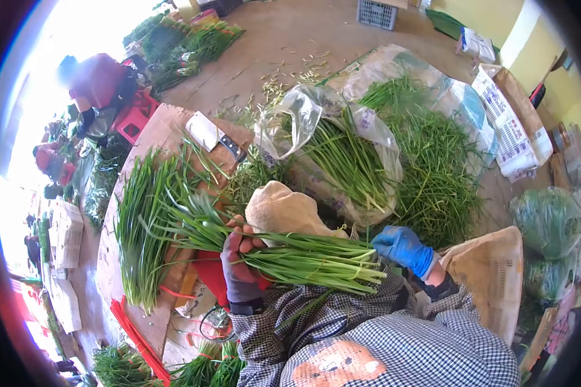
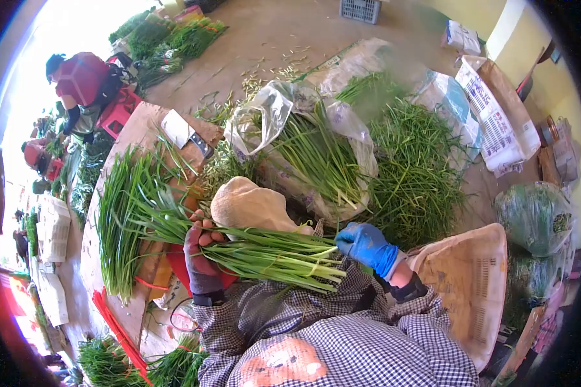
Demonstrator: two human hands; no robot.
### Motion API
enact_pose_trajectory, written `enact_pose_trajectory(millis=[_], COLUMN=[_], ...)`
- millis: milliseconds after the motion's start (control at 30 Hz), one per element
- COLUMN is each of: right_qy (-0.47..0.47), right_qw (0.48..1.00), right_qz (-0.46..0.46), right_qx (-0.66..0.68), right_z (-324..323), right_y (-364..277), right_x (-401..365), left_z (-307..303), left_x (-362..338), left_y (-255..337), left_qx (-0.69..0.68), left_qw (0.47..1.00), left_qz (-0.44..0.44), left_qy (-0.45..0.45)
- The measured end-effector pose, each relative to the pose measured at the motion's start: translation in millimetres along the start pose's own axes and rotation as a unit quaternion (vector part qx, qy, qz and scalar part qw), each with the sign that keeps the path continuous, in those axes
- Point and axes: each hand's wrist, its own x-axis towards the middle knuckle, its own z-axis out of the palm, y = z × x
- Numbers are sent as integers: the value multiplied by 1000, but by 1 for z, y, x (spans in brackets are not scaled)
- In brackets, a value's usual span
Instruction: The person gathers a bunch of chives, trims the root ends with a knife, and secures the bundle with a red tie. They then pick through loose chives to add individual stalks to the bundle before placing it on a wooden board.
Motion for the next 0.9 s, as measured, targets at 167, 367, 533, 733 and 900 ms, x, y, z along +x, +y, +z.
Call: enact_pose_trajectory(millis=[167,367,533,733,900], right_qy=[207,319,198,-15,-58], right_qw=[969,932,954,982,971], right_qz=[39,144,144,-60,-36], right_qx=[130,93,173,178,230], right_z=[-11,-70,-74,-5,-6], right_y=[17,73,24,-40,-77], right_x=[21,-11,-28,29,53], left_z=[-17,-37,-52,-26,4], left_x=[-7,-12,-3,-8,-25], left_y=[-1,-1,-3,-3,-2], left_qx=[89,-33,-62,-10,50], left_qw=[994,997,997,997,991], left_qz=[45,51,51,78,120], left_qy=[51,38,20,16,44])
